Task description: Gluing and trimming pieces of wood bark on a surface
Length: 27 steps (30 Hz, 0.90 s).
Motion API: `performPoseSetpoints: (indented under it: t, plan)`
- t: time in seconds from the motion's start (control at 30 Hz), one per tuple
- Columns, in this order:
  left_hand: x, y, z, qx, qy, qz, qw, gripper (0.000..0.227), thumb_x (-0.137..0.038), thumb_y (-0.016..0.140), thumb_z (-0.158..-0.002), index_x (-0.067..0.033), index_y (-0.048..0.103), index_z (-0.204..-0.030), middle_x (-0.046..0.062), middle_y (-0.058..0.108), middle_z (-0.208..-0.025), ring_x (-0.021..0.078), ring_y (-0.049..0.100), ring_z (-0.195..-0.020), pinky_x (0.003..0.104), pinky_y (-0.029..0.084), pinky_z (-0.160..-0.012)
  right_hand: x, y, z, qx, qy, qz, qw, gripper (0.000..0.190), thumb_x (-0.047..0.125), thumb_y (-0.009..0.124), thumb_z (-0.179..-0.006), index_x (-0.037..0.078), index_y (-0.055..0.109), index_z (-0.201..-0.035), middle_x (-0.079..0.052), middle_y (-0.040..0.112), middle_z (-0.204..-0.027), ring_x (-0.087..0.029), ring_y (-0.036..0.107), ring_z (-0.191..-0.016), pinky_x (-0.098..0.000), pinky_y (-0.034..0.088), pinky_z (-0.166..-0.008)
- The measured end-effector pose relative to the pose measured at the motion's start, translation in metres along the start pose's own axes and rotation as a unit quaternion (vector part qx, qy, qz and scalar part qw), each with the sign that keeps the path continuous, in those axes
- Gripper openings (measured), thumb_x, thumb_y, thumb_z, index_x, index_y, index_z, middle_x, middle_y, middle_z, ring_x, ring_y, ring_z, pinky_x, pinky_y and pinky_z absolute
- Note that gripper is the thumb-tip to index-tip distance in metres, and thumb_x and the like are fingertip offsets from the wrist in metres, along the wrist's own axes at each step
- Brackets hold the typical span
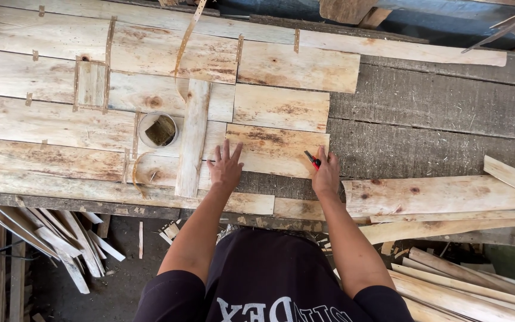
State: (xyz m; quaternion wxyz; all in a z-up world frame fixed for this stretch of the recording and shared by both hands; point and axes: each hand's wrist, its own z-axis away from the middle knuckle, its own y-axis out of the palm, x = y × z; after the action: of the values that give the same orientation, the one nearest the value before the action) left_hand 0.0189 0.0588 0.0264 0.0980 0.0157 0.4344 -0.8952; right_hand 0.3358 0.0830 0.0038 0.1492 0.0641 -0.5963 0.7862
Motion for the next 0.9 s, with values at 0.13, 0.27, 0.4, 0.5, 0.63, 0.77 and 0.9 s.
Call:
performPoseSetpoints:
  t: [0.13, 0.27, 0.4, 0.5, 0.63, 0.77, 0.9]
  plan:
    - [0.008, 0.001, -0.006, -0.007, 0.003, -0.004, 1.0, 0.073, -0.041, 0.045, -0.106, -0.0388, -0.001, -0.163, 0.008, -0.007, -0.173, 0.0376, 0.011, -0.156, 0.066, 0.031, -0.116, -0.001, -0.005, -0.008, -0.017, -0.007, -0.002, 1.0, 0.072, 0.002, 0.069, -0.096, 0.024, 0.044, -0.161, -0.018, 0.047, -0.143, -0.034, 0.054, -0.126, -0.044, 0.049, -0.105]
    - [0.023, -0.012, -0.01, -0.037, 0.044, -0.025, 0.998, 0.073, -0.027, 0.058, -0.103, -0.0415, 0.018, -0.163, 0.008, 0.012, -0.17, 0.0358, 0.03, -0.149, 0.062, 0.038, -0.114, -0.009, -0.015, -0.022, 0.02, 0.011, 0.036, 0.999, 0.065, 0.002, 0.071, -0.088, 0.028, 0.059, -0.146, -0.012, 0.053, -0.128, -0.031, 0.056, -0.11, -0.0396, 0.05, -0.101]
    - [0.038, -0.023, -0.015, -0.046, 0.09, -0.041, 0.994, 0.078, -0.017, 0.066, -0.097, -0.0458, 0.03, -0.16, 0.009, 0.03, -0.163, 0.0297, 0.039, -0.141, 0.055, 0.041, -0.113, -0.017, -0.021, -0.029, 0.057, 0.017, -0.02, 0.998, 0.047, 0.013, 0.061, -0.1, 0.035, 0.063, -0.143, -0.014, 0.055, -0.119, -0.03, 0.057, -0.105, -0.0419, 0.052, -0.095]
    - [0.044, -0.021, -0.026, -0.076, 0.128, -0.091, 0.985, 0.078, -0.019, 0.069, -0.096, -0.0473, 0.032, -0.158, 0.01, 0.036, -0.157, 0.0283, 0.043, -0.135, 0.055, 0.038, -0.114, -0.031, -0.008, -0.039, 0.072, 0.022, -0.04, 0.996, 0.043, 0.016, 0.059, -0.103, 0.034, 0.065, -0.141, -0.015, 0.056, -0.121, -0.031, 0.06, -0.106, -0.041, 0.053, -0.098]
    - [0.047, -0.03, -0.029, -0.054, 0.149, -0.118, 0.98, 0.08, -0.024, 0.072, -0.093, -0.0477, 0.031, -0.158, 0.01, 0.037, -0.155, 0.0273, 0.04, -0.139, 0.055, 0.037, -0.115, -0.023, -0.014, -0.04, 0.06, 0.0, 0.0, 0.998, 0.049, 0.017, 0.062, -0.099, 0.034, 0.061, -0.145, -0.019, 0.052, -0.126, -0.035, 0.058, -0.112, -0.0437, 0.05, -0.098]
    - [0.049, -0.036, -0.031, -0.059, 0.174, -0.162, 0.97, 0.085, -0.035, 0.077, -0.089, -0.0474, 0.029, -0.159, 0.01, 0.038, -0.156, 0.0281, 0.039, -0.14, 0.057, 0.034, -0.116, -0.009, -0.024, -0.039, 0.107, 0.023, 0.031, 0.994, 0.052, 0.019, 0.061, -0.101, 0.033, 0.055, -0.151, -0.016, 0.055, -0.124, -0.034, 0.059, -0.115, -0.0441, 0.05, -0.102]
    - [0.052, -0.034, -0.03, -0.052, 0.19, -0.18, 0.964, 0.089, -0.043, 0.078, -0.088, -0.0447, 0.026, -0.161, 0.008, 0.037, -0.157, 0.0273, 0.037, -0.144, 0.058, 0.032, -0.119, -0.001, -0.018, -0.038, 0.128, 0.022, 0.08, 0.988, 0.054, 0.019, 0.061, -0.101, 0.028, 0.051, -0.153, -0.014, 0.055, -0.123, -0.032, 0.06, -0.114, -0.0446, 0.052, -0.1]
